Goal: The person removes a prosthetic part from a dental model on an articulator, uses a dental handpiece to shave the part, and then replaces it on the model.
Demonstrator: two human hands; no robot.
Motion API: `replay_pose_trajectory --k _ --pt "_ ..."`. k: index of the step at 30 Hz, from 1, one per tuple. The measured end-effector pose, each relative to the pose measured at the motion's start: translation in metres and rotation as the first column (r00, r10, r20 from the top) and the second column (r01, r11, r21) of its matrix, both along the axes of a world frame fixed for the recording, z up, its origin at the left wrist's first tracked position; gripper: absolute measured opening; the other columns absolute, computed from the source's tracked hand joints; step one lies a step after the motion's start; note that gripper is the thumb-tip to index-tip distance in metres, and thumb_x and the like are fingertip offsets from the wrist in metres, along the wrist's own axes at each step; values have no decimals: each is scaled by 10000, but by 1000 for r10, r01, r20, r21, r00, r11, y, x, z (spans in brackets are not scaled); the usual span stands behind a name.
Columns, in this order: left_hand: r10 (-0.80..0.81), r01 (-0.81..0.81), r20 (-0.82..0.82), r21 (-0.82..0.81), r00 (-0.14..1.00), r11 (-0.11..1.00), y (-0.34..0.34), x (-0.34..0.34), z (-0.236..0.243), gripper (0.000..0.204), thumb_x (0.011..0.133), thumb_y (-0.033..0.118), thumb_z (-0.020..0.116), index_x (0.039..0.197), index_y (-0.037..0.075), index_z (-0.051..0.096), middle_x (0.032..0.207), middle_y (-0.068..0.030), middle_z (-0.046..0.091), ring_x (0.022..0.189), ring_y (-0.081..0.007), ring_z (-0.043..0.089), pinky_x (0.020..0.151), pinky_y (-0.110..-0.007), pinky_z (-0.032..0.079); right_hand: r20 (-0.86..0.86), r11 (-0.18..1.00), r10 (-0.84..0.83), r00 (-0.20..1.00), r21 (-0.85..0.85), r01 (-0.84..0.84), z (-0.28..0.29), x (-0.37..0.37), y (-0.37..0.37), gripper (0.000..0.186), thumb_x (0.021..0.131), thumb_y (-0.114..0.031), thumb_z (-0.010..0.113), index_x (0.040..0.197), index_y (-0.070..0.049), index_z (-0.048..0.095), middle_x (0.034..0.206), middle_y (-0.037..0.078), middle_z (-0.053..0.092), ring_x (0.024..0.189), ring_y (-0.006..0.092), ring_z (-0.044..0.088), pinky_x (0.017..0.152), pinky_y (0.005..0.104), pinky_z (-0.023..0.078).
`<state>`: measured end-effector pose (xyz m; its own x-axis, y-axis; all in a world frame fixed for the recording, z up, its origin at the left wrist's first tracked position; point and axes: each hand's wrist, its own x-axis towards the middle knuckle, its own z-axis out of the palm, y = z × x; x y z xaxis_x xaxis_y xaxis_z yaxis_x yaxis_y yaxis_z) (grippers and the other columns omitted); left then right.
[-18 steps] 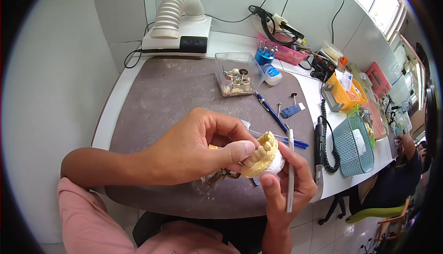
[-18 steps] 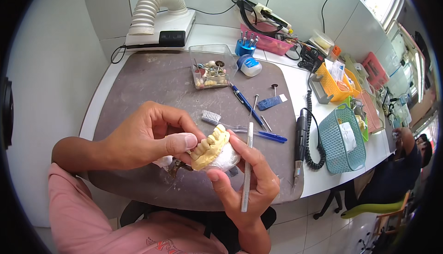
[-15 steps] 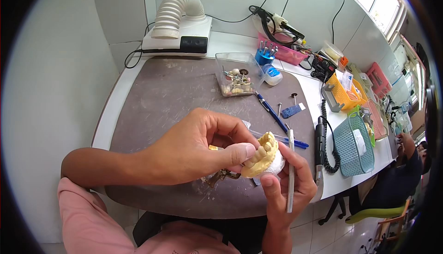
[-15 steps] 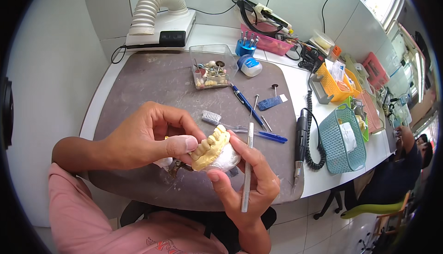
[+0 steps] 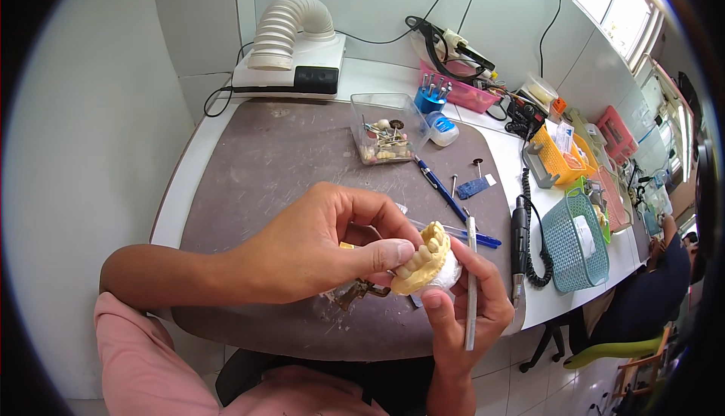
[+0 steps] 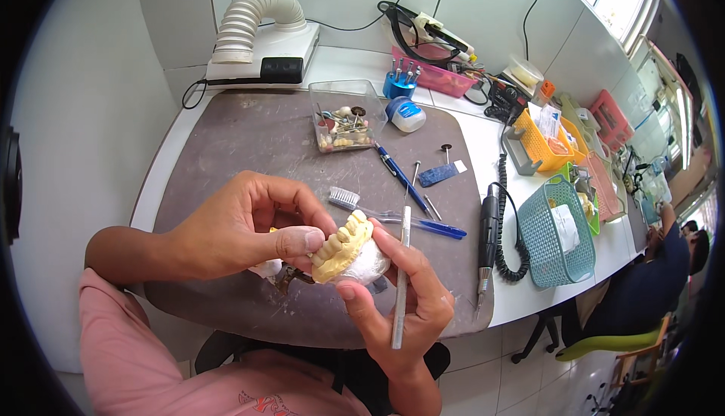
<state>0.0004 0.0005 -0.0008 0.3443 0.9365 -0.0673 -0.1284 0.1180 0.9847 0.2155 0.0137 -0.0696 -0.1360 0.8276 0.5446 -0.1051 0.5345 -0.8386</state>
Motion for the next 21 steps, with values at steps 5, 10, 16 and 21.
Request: replay_pose_trajectory --k 5,10,16,21 --pt "13 -13 -3 17 1000 1000 -2 -1 -2 252 987 157 716 1144 -37 680 1072 -93 709 981 -127 692 862 -279 598 -2 1000 0 1000 8 0 0 -1 -1 552 801 -151 894 1258 60 666 1196 232 723 1048 209 717 921 330 576" --pt "-16 16 28 -18 999 1000 -1 -5 1 270 955 119 747 1158 -46 681 1063 -91 721 965 -115 684 859 -275 578 -2 1000 -3 1000 -1 3 0 -1 -1 559 797 -156 899 1259 58 667 1198 233 722 1039 206 718 922 329 575" --pt "-9 12 -78 39 997 999 2 2 6 254 907 55 782 1127 -36 695 1077 -104 734 989 -131 704 910 -279 578 16 998 -48 999 -33 49 0 6 -2 635 736 -233 954 1225 57 674 1130 200 736 1012 201 724 901 327 586" --pt "48 -32 -133 115 990 993 -4 9 4 237 890 30 784 1111 -31 728 1078 -123 751 934 -140 721 874 -275 592 152 990 -141 978 -3 143 2 18 -9 685 677 -309 986 1162 43 655 1064 162 727 991 210 729 884 331 606"
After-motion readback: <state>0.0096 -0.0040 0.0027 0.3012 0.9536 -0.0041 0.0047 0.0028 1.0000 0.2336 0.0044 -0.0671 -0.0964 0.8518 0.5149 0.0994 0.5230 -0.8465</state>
